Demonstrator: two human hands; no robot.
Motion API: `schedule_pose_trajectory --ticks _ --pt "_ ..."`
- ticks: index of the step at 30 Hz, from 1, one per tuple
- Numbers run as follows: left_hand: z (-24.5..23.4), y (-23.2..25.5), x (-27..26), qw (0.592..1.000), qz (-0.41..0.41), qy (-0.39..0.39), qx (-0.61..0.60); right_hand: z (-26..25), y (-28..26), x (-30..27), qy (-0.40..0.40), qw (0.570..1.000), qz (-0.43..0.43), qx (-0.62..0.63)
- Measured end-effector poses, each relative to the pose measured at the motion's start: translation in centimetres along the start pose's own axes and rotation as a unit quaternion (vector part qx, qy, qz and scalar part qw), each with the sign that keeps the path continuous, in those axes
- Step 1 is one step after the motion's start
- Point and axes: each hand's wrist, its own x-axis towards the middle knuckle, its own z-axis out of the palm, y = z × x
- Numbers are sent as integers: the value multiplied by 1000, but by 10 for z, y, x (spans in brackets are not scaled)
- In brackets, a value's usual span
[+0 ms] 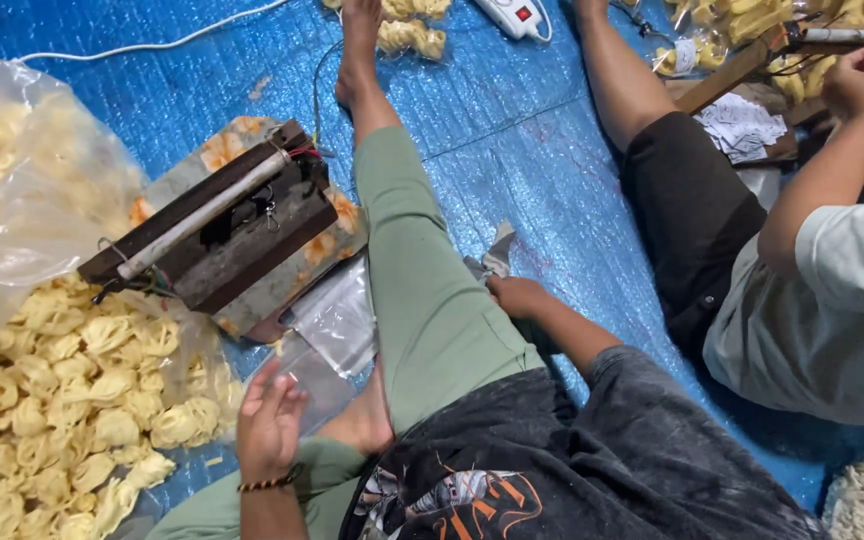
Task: Manually filling small plastic bags with snacks from a large bulk bag and sealing them with a heat sealer.
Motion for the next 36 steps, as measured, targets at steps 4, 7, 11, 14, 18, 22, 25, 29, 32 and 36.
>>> schedule_pose_trajectory --ticks 4,7,11,14,18,22,25,29,32,36 --pt "13 37 -49 993 32 70 89 -73 -56 0 50 995 22 -78" --pt "30 53 -74 975 100 64 186 -138 -148 -36 267 954 -108 87" --pt "32 58 -100 967 132 83 204 -171 -259 -90 174 883 -376 219" --pt "15 56 -130 971 158 104 149 -150 -305 -96 68 847 -471 238" --pt "-40 45 -177 974 197 110 19 -77 -335 -58 -84 844 -475 235" --pt "-94 19 -214 954 204 219 -19 -37 -381 -15 -170 848 -468 183" --pt "-108 -2 -209 915 212 342 27 -6 -429 25 -156 838 -493 172" --pt "-99 8 -193 913 280 295 -22 14 -503 51 95 842 -527 66" --pt "-103 11 -182 910 305 281 3 9 -562 40 129 833 -530 -91" --pt "-91 26 -185 916 295 270 22 46 -586 58 116 846 -469 -226"
